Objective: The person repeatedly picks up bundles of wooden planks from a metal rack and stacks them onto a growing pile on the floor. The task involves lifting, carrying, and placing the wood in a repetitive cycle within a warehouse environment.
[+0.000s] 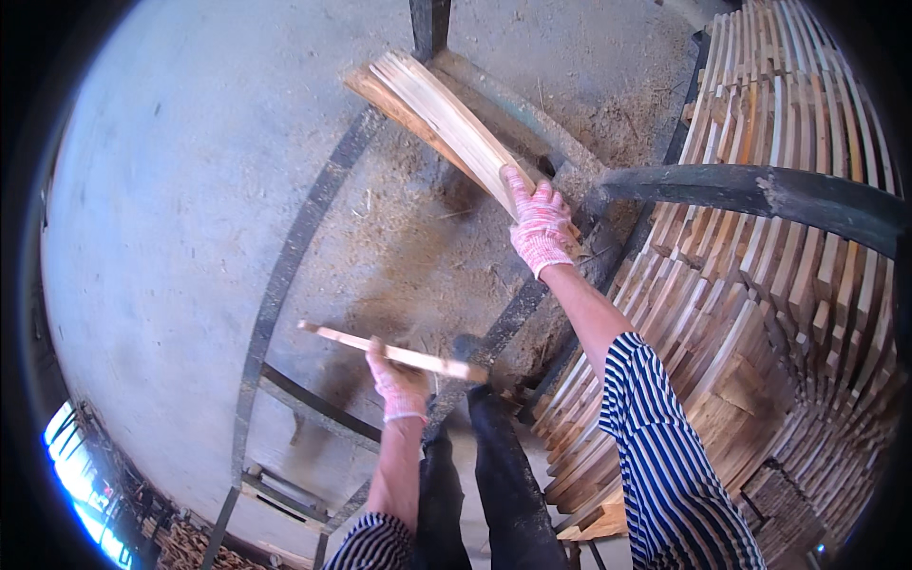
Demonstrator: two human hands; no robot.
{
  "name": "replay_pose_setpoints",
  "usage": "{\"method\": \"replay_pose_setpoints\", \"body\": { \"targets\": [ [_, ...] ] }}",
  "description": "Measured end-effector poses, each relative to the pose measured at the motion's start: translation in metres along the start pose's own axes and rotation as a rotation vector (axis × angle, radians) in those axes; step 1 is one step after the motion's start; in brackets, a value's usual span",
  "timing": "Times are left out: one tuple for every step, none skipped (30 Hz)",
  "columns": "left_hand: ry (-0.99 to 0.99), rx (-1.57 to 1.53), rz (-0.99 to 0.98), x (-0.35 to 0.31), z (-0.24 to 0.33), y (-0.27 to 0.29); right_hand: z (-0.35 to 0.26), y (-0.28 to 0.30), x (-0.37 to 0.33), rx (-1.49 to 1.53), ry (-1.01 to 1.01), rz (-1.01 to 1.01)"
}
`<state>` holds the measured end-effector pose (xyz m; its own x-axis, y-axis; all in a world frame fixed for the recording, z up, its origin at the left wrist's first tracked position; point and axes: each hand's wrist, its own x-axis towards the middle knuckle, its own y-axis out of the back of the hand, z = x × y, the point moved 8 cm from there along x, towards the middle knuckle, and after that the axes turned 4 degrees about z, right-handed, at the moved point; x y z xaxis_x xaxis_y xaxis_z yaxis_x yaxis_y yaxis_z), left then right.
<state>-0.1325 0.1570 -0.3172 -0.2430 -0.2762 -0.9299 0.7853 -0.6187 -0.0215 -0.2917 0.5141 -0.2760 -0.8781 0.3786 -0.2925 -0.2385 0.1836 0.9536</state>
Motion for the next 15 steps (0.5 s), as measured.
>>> {"method": "replay_pose_setpoints", "body": {
  "targets": [
    [0.048, 0.034, -0.026, -0.025, -0.009, -0.011, 0.011, 0.006, 0.003, 0.014, -0.053, -0.04],
    [0.042, 0.096, 0.011, -0.054, -0.009, -0.021, 0.017, 0.009, 0.002, 0.051, -0.147, -0.246],
    [0.123, 0.115, -0.025, -0.078, -0.01, -0.027, 0.011, 0.024, -0.004, 0.053, -0.133, -0.313],
    [0.135, 0.106, -0.124, -0.095, -0.002, -0.028, -0.01, 0.043, -0.016, 0.355, -0.114, -0.481],
    [0.155, 0.103, -0.231, -0.114, 0.001, -0.031, -0.024, 0.064, -0.035, 0.601, -0.066, -0.547],
    [0.177, 0.08, -0.354, -0.132, 0.002, -0.036, -0.035, 0.087, -0.056, 0.85, -0.036, -0.634],
    [0.203, 0.062, -0.484, -0.151, -0.001, -0.044, -0.04, 0.109, -0.084, 1.047, 0.025, -0.615],
    [0.228, 0.048, -0.614, -0.17, 0.0, -0.057, -0.047, 0.132, -0.116, 1.231, 0.051, -0.666],
    [0.184, 0.065, -0.608, -0.191, 0.003, -0.07, -0.047, 0.157, -0.155, 1.135, 0.037, -0.772],
    [0.189, 0.114, -0.628, -0.229, -0.014, -0.09, -0.017, 0.151, -0.197, 1.005, 0.191, -0.527],
    [0.156, 0.143, -0.632, -0.254, -0.014, -0.1, -0.025, 0.166, -0.236, 0.963, 0.238, -0.494],
    [0.19, 0.194, -0.664, -0.263, -0.009, -0.094, -0.034, 0.204, -0.263, 1.174, 0.138, -0.689],
    [0.254, 0.22, -0.689, -0.309, -0.016, -0.089, -0.019, 0.221, -0.29, 1.295, -0.032, -0.753],
    [0.242, 0.267, -0.722, -0.334, -0.016, -0.078, -0.018, 0.254, -0.313, 1.279, -0.076, -0.709],
    [0.227, 0.309, -0.764, -0.356, -0.013, -0.066, -0.017, 0.28, -0.336, 1.235, -0.074, -0.648]
  ]
}}
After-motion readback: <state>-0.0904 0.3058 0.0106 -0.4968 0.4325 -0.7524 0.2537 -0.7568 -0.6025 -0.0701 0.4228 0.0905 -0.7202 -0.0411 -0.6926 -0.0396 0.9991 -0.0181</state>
